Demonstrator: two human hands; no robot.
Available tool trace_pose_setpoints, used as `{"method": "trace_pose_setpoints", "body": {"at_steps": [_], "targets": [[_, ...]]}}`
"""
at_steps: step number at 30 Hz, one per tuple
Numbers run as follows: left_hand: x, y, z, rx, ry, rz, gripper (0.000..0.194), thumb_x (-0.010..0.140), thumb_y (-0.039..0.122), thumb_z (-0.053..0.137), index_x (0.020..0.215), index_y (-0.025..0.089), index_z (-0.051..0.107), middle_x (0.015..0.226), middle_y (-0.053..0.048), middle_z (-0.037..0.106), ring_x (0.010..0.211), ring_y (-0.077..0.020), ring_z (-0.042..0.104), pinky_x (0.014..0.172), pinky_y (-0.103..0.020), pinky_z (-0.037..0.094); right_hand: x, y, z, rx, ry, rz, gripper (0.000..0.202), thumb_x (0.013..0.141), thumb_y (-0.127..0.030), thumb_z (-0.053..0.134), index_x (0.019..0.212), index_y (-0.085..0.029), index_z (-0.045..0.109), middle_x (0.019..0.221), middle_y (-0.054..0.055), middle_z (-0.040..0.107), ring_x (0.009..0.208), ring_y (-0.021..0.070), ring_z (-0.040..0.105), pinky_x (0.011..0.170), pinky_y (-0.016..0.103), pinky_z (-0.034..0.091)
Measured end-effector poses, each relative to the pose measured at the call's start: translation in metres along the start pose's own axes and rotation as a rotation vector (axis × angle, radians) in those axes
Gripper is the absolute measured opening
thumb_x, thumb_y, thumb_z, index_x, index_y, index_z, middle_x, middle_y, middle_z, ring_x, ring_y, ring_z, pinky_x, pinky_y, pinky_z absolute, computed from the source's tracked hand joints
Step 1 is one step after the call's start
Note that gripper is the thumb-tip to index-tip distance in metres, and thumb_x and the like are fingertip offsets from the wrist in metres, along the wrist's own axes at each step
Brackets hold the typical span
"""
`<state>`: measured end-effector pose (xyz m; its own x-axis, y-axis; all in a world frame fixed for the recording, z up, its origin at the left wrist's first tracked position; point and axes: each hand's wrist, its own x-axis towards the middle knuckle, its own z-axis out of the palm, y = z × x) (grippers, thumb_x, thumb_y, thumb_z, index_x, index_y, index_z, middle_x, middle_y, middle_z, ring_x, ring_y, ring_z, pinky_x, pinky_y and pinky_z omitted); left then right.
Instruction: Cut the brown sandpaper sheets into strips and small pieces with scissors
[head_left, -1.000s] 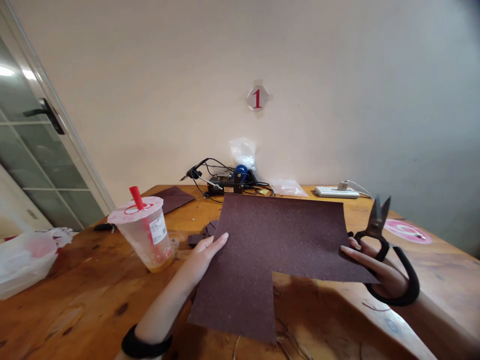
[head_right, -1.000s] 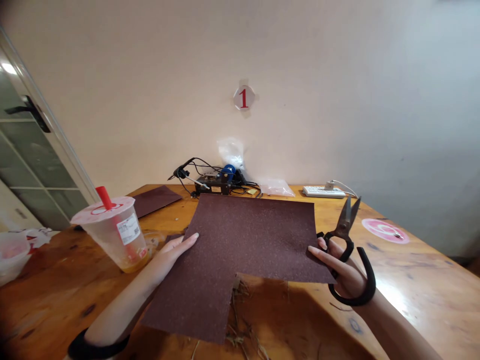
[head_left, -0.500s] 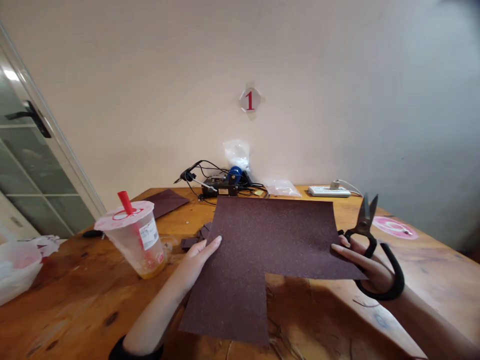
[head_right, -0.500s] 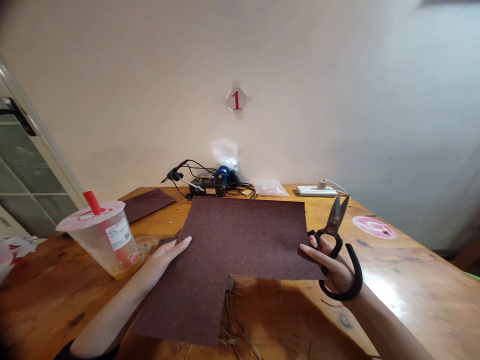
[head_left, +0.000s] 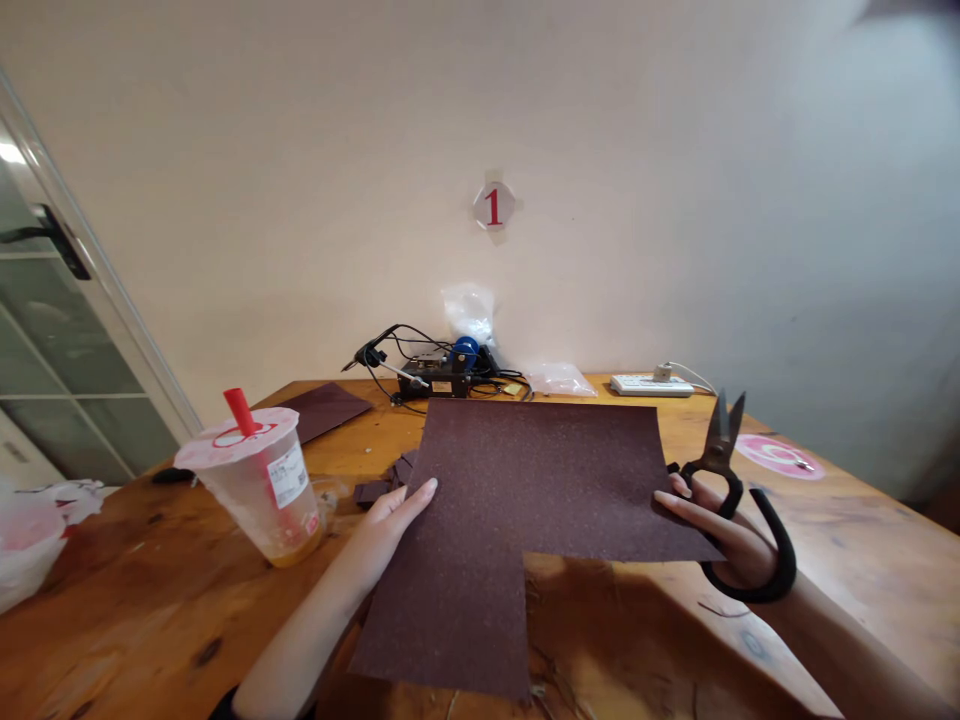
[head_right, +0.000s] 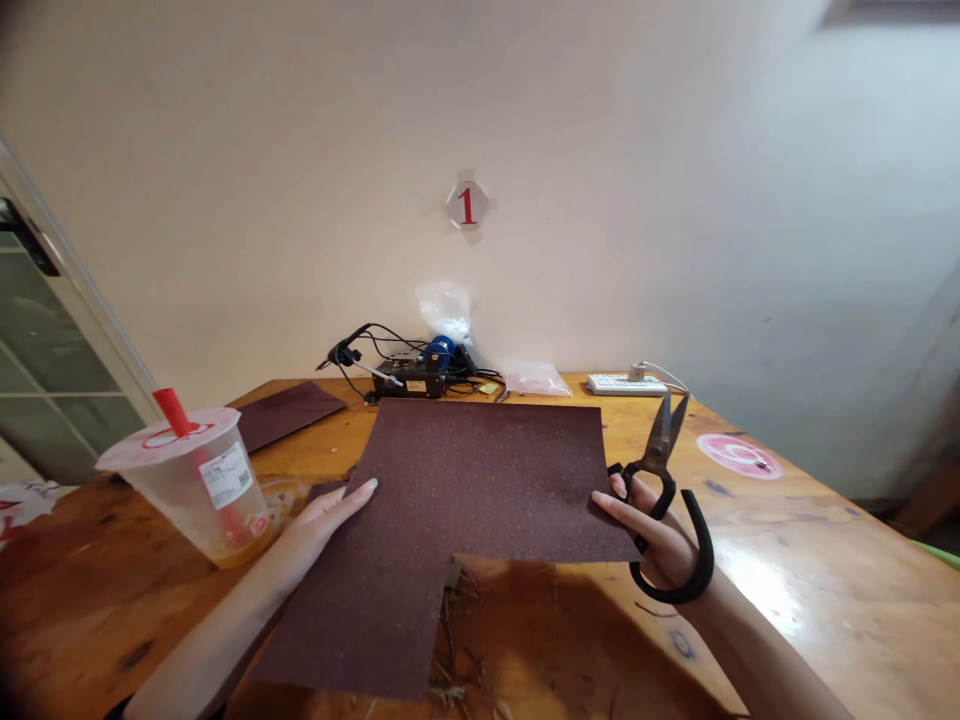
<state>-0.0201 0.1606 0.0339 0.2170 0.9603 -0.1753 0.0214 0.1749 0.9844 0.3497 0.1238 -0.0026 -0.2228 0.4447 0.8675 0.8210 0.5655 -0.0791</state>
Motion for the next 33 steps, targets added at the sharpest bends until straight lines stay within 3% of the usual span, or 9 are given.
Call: {"method": "trace_pose_setpoints", "body": {"at_steps": [3,11,15,21,24,29,33], "targets": [[0.001,0.000,0.000,-0.021,-0.025,0.000,0.054,0.064,0.062,0.076,0.093,0.017,0.075,0.091,-0.010,0.078,0.092,-0.0343,0.069,0.091,-0.041,0.046,0.005,-0.001,-0.008,0.019,-0.078,-0.020,0.022,0.090,-0.023,0.046,0.082,-0.025,0.066,0.065,0.004,0.061,0.062,0.0204,0.063,0.054,0.026,0.053],[-0.002,0.003,0.003,-0.041,-0.019,-0.024,0.050,0.066,0.059,0.076,0.091,0.016,0.074,0.080,-0.008,0.078,0.079,-0.0293,0.072,0.081,-0.036,0.049,0.000,0.004,-0.006,0.019,-0.045,-0.008,0.022,0.088,-0.026,0.049,0.082,-0.026,0.070,0.069,0.005,0.066,0.067,0.0215,0.066,0.058,0.028,0.056],[-0.002,0.003,0.003,-0.040,-0.001,0.002,0.043,0.070,0.055,0.074,0.089,0.016,0.075,0.082,-0.009,0.078,0.079,-0.0295,0.072,0.084,-0.038,0.050,0.007,-0.003,-0.005,0.041,-0.035,0.025,0.017,0.087,-0.030,0.051,0.080,-0.026,0.067,0.061,0.004,0.062,0.060,0.0227,0.064,0.054,0.030,0.054],[-0.002,0.001,0.006,-0.058,0.041,0.062,0.036,0.072,0.052,0.072,0.086,0.018,0.075,0.081,-0.009,0.078,0.082,-0.0309,0.072,0.090,-0.043,0.049,0.010,-0.011,-0.003,0.064,0.015,0.067,0.031,0.094,-0.037,0.040,0.076,-0.025,0.062,0.059,0.004,0.057,0.054,0.0207,0.059,0.049,0.030,0.050],[-0.002,0.000,0.007,-0.060,0.054,0.059,0.035,0.072,0.052,0.072,0.085,0.019,0.075,0.080,-0.009,0.078,0.080,-0.0306,0.073,0.088,-0.043,0.050,0.012,-0.010,-0.008,0.060,-0.052,0.043,0.023,0.092,-0.033,0.046,0.080,-0.026,0.064,0.060,0.004,0.060,0.057,0.0210,0.062,0.051,0.029,0.052],[-0.001,-0.001,0.004,-0.043,0.025,0.046,0.036,0.072,0.052,0.072,0.084,0.019,0.074,0.080,-0.008,0.078,0.078,-0.0289,0.073,0.087,-0.041,0.051,0.011,-0.006,-0.006,0.065,0.001,0.012,0.025,0.092,-0.034,0.047,0.075,-0.025,0.064,0.059,0.004,0.057,0.055,0.0207,0.060,0.047,0.029,0.050],[-0.003,0.000,0.007,-0.030,0.058,0.087,0.034,0.071,0.051,0.072,0.083,0.019,0.075,0.083,-0.008,0.078,0.078,-0.0281,0.072,0.085,-0.040,0.052,0.008,-0.001,-0.003,0.057,-0.037,-0.062,0.025,0.092,-0.029,0.049,0.076,-0.023,0.068,0.063,0.005,0.059,0.060,0.0189,0.063,0.052,0.026,0.052]]}}
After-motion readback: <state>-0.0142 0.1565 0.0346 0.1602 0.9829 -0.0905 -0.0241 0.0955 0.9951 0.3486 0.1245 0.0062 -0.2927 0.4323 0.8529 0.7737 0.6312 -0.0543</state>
